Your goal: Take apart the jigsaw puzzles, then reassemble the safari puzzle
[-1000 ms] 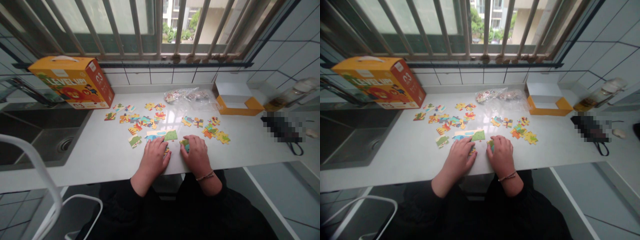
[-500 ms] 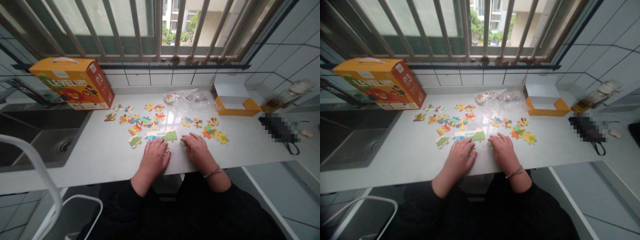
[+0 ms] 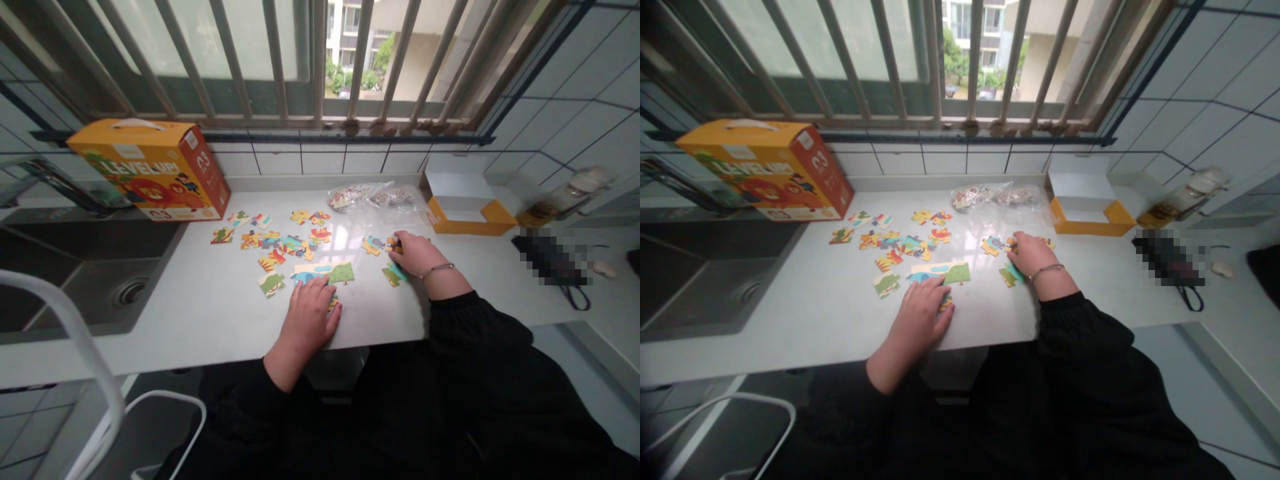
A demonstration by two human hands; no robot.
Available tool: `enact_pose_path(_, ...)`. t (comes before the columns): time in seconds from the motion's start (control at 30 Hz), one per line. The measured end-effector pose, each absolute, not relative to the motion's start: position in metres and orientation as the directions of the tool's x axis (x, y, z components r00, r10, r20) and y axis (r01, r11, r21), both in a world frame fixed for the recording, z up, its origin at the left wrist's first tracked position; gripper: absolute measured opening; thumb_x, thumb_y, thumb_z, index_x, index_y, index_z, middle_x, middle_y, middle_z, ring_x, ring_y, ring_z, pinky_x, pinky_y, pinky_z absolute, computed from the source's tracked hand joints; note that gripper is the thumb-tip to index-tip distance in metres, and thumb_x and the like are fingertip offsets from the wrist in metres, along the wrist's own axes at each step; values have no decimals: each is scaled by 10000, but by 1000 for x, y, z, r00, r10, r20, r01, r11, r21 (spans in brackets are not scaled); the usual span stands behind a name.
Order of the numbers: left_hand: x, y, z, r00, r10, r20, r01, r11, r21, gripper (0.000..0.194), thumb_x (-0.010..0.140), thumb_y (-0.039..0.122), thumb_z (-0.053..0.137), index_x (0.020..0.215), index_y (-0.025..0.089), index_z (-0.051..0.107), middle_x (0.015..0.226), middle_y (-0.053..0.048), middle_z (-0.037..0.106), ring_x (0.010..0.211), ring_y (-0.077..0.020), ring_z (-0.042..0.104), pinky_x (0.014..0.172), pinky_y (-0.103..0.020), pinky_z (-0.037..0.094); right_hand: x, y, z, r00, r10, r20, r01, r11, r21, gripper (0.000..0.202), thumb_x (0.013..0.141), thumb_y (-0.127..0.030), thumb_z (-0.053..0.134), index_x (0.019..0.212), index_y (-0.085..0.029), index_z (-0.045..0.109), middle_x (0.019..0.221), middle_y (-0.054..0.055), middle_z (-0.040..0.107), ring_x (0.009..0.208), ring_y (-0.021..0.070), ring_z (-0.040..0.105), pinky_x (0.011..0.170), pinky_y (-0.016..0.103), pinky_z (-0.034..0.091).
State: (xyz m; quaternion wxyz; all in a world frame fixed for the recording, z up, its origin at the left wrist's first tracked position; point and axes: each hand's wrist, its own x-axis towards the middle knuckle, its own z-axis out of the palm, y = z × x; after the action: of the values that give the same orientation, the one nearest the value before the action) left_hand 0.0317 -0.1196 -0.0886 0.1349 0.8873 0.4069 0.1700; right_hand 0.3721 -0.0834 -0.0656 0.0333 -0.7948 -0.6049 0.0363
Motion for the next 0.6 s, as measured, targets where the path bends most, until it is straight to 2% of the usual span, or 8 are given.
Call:
enact_pose_path(0.1, 31, -120, -89, 615, 763, 201, 670, -639, 378, 320, 1075, 318, 622, 1374, 224, 687, 1623, -155, 645, 1525, -362, 582, 1341, -671, 367, 387, -73, -70, 266, 964, 21, 954, -260, -152, 637, 854, -321, 919, 1408, -101, 695, 1191, 241, 799, 1057, 371, 752, 892, 450, 553)
enact_pose_path(0.17, 30, -120, -89, 616, 759, 211, 666, -645, 376, 321, 1077, 320, 616, 1372, 210, 682, 1617, -165, 648, 1520, -368, 585, 1337, -679, 368, 395, -71, -70, 258, 964, 68, 952, -241, -191, 615, 775, -320, 973, 1311, -125, 741, 1110, 207, 802, 981, 355, 749, 844, 447, 555)
enact_pose_path(0.3, 30, -120, -92, 612, 760, 220, 665, -644, 377, 327, 1072, 318, 618, 1378, 216, 672, 1609, -163, 652, 1515, -368, 588, 1335, -678, 368, 397, -79, -60, 223, 962, 160, 947, -175, -270, 101, 943, -304, 775, 1022, -243, 771, 898, 82, 782, 821, 268, 716, 754, 388, 525)
enact_pose_path(0.33, 30, -120, -93, 610, 761, 221, 665, -643, 380, 332, 1070, 320, 622, 1382, 217, 669, 1606, -164, 655, 1513, -368, 588, 1335, -676, 367, 393, -85, -57, 234, 956, 178, 937, -173, -303, 68, 975, -307, 727, 955, -250, 758, 831, 68, 764, 765, 251, 701, 714, 372, 507)
enact_pose_path(0.4, 30, -119, -95, 606, 763, 225, 664, -641, 385, 349, 1069, 328, 625, 1396, 208, 660, 1599, -170, 658, 1512, -368, 587, 1338, -671, 362, 378, -98, -51, 272, 945, 182, 901, -184, -393, 131, 984, -341, 711, 901, -245, 742, 737, 47, 730, 678, 225, 672, 643, 347, 470)
enact_pose_path(0.47, 30, -119, -96, 601, 764, 234, 662, -640, 390, 373, 1074, 337, 620, 1419, 199, 646, 1597, -178, 657, 1515, -366, 583, 1345, -661, 351, 357, -115, -48, 318, 941, 112, 815, -212, -539, 165, 950, -396, 746, 935, -232, 752, 716, 26, 731, 648, 203, 664, 606, 324, 454)
enact_pose_path(0.53, 30, -119, -98, 599, 763, 243, 656, -641, 398, 408, 1077, 358, 620, 1451, 193, 624, 1597, -188, 652, 1516, -364, 580, 1348, -653, 346, 330, -130, -50, 348, 937, 7, 656, -239, -716, 247, 933, -468, 753, 965, -224, 737, 710, 16, 749, 608, 181, 656, 570, 300, 456)
enact_pose_path(0.6, 29, -119, -99, 598, 761, 252, 647, -644, 409, 464, 1074, 394, 634, 1488, 187, 594, 1593, -196, 650, 1508, -368, 585, 1341, -655, 354, 302, -144, -58, 309, 943, -123, 407, -248, -879, 321, 919, -527, 750, 976, -217, 693, 767, 33, 795, 585, 170, 670, 577, 299, 523)
